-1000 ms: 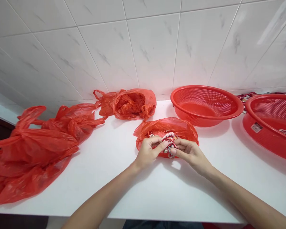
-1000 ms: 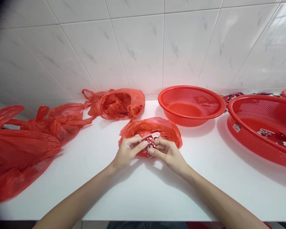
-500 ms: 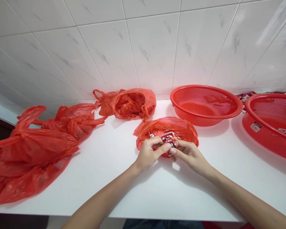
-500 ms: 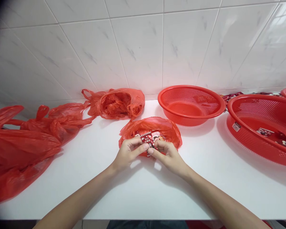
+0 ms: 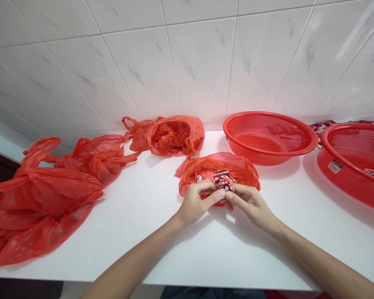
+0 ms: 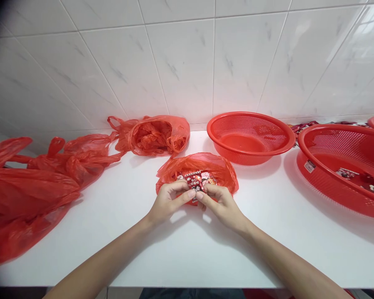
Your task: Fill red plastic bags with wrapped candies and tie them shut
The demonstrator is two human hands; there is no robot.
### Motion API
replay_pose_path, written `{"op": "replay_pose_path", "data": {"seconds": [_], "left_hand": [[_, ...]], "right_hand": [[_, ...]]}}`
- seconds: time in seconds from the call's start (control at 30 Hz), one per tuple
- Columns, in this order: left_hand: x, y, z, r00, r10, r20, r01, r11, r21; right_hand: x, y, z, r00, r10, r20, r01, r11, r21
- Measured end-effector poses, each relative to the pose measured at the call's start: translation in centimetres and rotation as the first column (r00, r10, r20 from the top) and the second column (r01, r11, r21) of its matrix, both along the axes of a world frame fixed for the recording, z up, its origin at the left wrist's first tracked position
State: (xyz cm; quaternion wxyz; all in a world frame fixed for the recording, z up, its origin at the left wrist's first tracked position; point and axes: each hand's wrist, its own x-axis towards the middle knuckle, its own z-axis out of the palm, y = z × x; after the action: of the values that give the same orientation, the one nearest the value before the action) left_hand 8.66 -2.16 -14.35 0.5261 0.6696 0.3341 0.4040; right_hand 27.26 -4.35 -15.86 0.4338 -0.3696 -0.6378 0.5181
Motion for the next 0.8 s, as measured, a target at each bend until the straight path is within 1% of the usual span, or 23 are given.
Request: {"op": "replay_pose_path", "data": {"seconds": [0.13,0.33,0.47,0.63,0.8], "left_hand": [[-0.11,0.01,-0.15,0.998,0.044,-0.039,-0.042,0.998,0.045],[-0.23,-0.10,0.02,0.998,0.021,-0.057,-0.017,0.997,0.071],[-0.31,-0.03,-0.08,0.995,0.060,-0.078,-0.055,0.997,0.063],[-0.33,0.00,-0.37,0.992,0.030,-0.125,-0.026,0.999,0.035],[-0.21,-0.17,-0.23,0.993,-0.021,-0.120,0.025,0.999,0.030]], "right_hand": [[-0.04,0.03,-0.01,1.000,-0.001,-0.010,0.001,1.000,-0.016],[-0.07,0.06,0.14,1.000,0.008,-0.024,-0.009,1.000,-0.015],[0.11,0.02,0.25,1.000,0.004,-0.019,-0.004,1.000,-0.016],[0.30,0.11,0.27,0.998,-0.052,-0.037,0.051,0.999,-0.014],[0.32,0.12,0.43,0.993,-0.095,-0.074,0.095,0.995,-0.013]]}}
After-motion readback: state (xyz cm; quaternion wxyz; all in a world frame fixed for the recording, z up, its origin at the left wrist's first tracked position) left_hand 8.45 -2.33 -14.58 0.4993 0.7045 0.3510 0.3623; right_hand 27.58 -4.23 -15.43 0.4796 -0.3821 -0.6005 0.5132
